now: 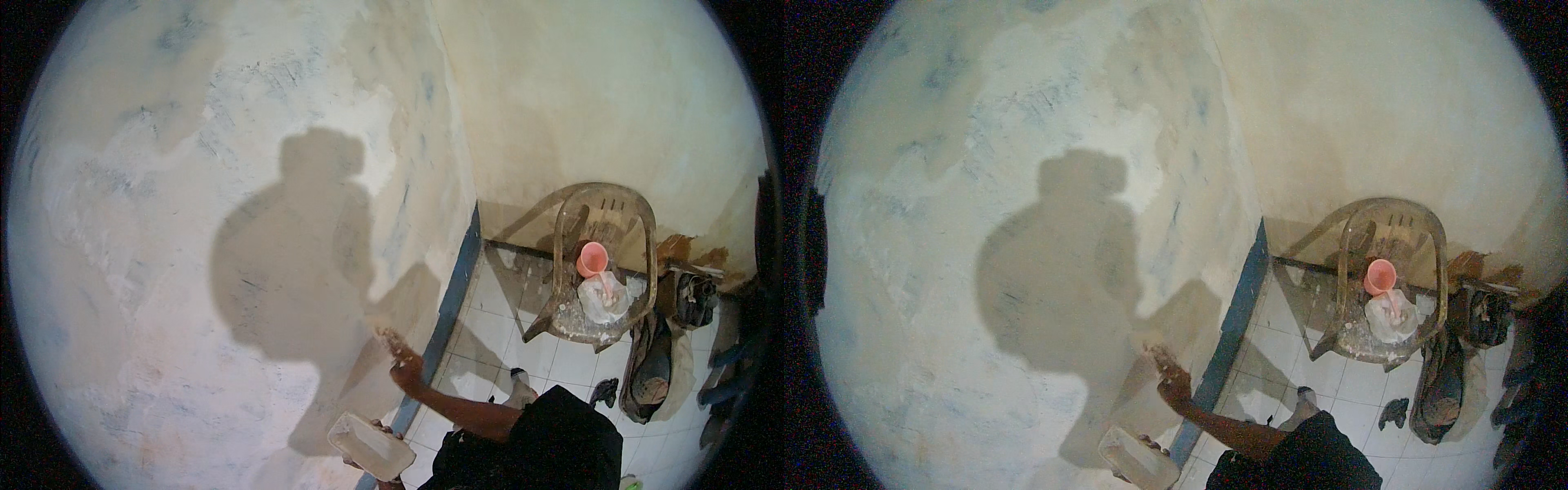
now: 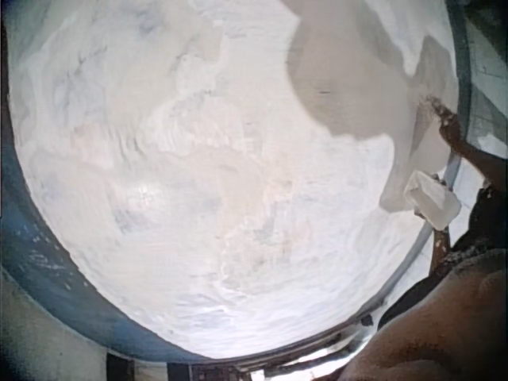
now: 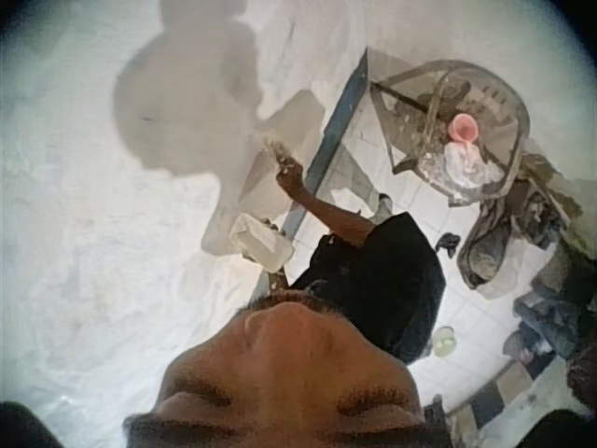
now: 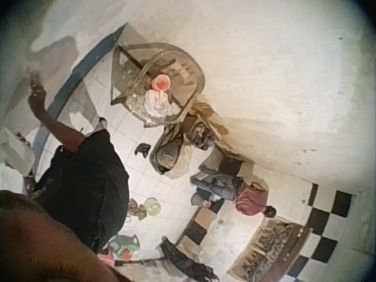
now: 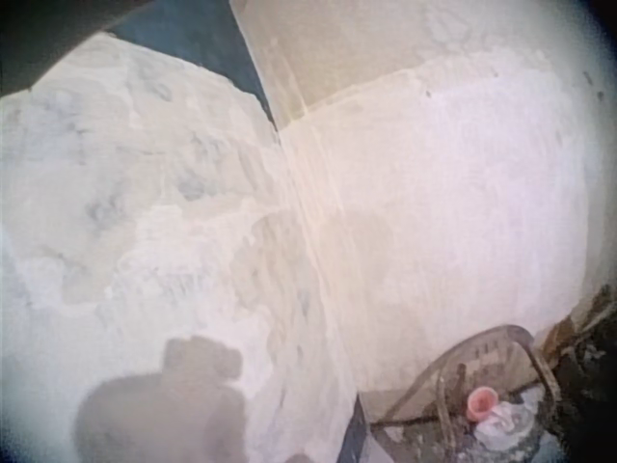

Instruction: The person patches a wall by applying white compound from a container onto a corner and flat surface using a putty knife.

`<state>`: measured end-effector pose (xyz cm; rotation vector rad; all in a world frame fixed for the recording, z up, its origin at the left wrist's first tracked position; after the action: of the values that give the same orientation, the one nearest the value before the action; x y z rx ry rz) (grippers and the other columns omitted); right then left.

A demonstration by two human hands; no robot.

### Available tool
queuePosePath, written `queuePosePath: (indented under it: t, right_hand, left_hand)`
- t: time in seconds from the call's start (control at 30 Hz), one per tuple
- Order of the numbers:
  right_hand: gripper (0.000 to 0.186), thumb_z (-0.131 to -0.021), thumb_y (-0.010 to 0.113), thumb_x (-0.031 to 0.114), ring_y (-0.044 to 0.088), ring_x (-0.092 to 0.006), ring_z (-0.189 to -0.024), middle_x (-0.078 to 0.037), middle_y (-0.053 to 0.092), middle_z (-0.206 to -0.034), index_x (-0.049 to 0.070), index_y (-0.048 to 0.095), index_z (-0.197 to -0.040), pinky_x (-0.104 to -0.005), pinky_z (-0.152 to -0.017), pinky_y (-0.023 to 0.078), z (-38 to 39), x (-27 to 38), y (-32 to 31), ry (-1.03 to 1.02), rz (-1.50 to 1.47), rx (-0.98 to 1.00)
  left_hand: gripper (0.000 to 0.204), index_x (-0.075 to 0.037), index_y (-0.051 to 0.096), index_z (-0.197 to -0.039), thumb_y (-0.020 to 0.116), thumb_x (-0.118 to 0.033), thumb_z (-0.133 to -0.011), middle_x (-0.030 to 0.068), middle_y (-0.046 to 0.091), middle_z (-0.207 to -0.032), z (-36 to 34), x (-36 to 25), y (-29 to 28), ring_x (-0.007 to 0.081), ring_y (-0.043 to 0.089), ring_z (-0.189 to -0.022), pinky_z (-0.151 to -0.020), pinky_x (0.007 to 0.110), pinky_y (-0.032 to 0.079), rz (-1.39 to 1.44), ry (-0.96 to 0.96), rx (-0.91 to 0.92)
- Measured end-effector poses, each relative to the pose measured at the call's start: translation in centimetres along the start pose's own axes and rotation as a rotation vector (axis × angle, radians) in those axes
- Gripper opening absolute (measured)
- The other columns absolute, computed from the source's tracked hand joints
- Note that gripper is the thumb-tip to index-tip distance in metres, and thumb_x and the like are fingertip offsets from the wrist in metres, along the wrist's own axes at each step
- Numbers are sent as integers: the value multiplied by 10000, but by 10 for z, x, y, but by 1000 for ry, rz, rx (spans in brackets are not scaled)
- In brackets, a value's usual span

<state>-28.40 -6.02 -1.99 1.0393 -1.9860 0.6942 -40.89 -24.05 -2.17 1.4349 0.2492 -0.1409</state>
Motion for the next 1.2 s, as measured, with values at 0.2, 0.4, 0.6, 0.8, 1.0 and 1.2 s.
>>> queuePosePath:
  t: [0.2,0.4,0.6,0.8,1.0,1.2]
  right_hand:
    - [569,-624,496,24,511,-351,-951,-218,557,-1033,80,502,-1190,-403,-863,352,-166,-72,-18,80,94,-264]
    - [593,-580,436,-49,437,-220,-498,-143,535,-655,82,556,-1145,-317,-514,364,-294,-68,-17,-81,-86,-456]
    - [526,-634,571,89,538,-347,-900,-170,547,-1075,61,503,-1155,-431,-773,418,-145,-48,25,-111,-12,-206]
    - [461,-655,506,18,550,-324,-873,-158,554,-996,57,519,-1114,-459,-692,436,-26,44,-1,-149,-91,177]
    - [419,-592,451,-58,566,-246,-604,-190,580,-787,-14,607,-978,-331,-507,441,-82,23,-23,-297,578,6]
    - [548,-574,422,-42,538,-278,-803,-200,566,-947,-19,536,-1109,-356,-652,429,-150,-17,-8,-17,-128,-70]
  left_hand:
    - [955,-7,293,-1258,571,-668,-626,215,476,-1116,1,-2,-2,368,503,-978,-811,571,392,-2,4,-13]
    - [941,-17,300,-1254,566,-668,-629,210,479,-1105,-1,-6,-4,363,509,-956,-789,561,403,-10,3,-32]
    - [927,-26,308,-1251,562,-668,-632,205,482,-1094,-8,-8,-2,359,516,-935,-767,551,415,5,-4,-42]
    - [913,-36,315,-1247,557,-669,-634,201,485,-1082,-16,-14,-8,354,522,-913,-745,541,426,14,7,-45]
    - [900,-46,322,-1243,553,-669,-637,196,488,-1071,-13,-15,-18,350,528,-891,-723,531,438,34,24,-57]
    - [886,-55,330,-1239,548,-669,-639,191,491,-1060,-21,-3,-14,345,534,-869,-701,521,449,47,-11,-68]
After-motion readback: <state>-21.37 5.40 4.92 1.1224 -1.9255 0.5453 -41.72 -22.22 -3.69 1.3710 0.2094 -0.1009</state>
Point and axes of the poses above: each hand's wrist, its own z-axis away from the middle knuckle, its own y-axis out of the palm, x = y × z, the point moved 4 cm from there along -z, towards the middle knuckle
